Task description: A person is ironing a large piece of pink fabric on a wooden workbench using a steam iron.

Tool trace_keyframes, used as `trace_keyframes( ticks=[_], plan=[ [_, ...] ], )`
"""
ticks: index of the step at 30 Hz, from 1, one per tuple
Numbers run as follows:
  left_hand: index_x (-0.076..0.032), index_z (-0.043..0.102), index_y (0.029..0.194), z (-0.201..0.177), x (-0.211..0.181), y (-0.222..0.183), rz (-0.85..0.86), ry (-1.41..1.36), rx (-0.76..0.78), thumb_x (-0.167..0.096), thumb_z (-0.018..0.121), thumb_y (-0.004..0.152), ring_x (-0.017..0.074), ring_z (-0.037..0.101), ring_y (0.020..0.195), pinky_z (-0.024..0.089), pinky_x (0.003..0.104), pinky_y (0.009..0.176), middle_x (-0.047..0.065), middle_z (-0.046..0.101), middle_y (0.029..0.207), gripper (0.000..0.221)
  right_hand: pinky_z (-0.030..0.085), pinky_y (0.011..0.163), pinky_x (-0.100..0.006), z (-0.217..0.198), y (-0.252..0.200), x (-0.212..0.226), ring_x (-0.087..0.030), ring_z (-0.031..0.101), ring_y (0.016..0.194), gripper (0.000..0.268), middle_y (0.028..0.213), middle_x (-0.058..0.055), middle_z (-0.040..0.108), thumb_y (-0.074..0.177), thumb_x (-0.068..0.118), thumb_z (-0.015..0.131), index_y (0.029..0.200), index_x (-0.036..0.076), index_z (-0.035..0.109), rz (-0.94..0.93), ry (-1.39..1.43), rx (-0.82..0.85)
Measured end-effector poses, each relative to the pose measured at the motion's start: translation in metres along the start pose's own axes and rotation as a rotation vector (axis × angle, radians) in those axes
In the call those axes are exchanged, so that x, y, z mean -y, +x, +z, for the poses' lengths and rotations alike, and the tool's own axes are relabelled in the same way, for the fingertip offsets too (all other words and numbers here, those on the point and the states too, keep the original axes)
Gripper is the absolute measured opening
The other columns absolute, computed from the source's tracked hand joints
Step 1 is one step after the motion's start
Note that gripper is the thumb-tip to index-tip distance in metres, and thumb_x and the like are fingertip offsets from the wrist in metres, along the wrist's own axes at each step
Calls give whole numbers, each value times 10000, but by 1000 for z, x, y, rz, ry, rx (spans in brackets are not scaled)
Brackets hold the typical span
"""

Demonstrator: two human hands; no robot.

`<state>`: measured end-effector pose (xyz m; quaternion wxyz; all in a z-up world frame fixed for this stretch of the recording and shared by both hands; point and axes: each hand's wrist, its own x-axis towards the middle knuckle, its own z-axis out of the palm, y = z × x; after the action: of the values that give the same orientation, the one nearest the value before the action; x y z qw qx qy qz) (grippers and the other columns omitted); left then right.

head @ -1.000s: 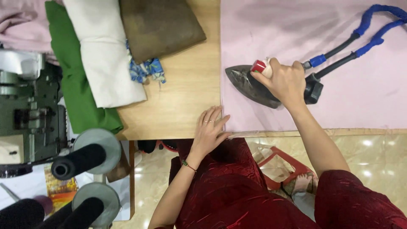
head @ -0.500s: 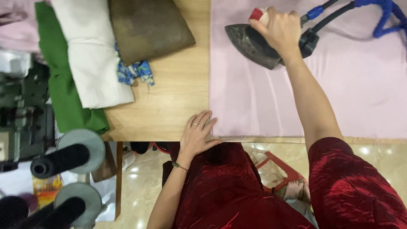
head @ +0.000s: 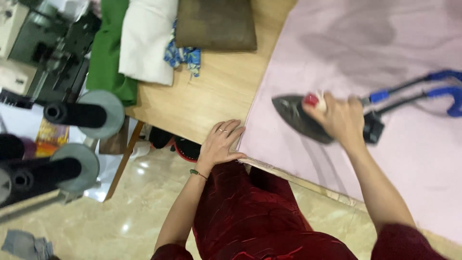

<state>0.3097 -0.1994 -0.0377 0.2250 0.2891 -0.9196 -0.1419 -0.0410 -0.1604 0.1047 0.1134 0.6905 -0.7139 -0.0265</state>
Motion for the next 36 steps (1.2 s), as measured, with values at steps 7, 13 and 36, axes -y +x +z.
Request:
trace_keyframes(
  ticks=[7,13,36],
  plan=[
    [-206,604,1377,-1,-6,2,-45,47,-42,-888,499,798,258,558,1348,419,454,1128,91,600,1384,901,494,706,-358,-5,-99,-1,-264,726,599,604,568,-59,681,862,787,583,817,185,613,-71,75,-30],
    [-211,639,1328,-3,-8,3,-50,120,-46,-867,551,804,232,562,1340,420,430,1125,59,615,1376,844,456,692,-335,1,-92,-28,-209,711,590,576,565,-35,677,849,768,629,819,192,632,-35,100,-78],
    [-194,685,1293,-20,-6,41,-281,-86,-117,-450,720,887,304,579,1292,440,469,1081,92,631,1318,481,523,756,-420,39,30,-100,-306,763,650,662,618,-110,708,973,812,519,912,161,619,66,45,-158]
  ],
)
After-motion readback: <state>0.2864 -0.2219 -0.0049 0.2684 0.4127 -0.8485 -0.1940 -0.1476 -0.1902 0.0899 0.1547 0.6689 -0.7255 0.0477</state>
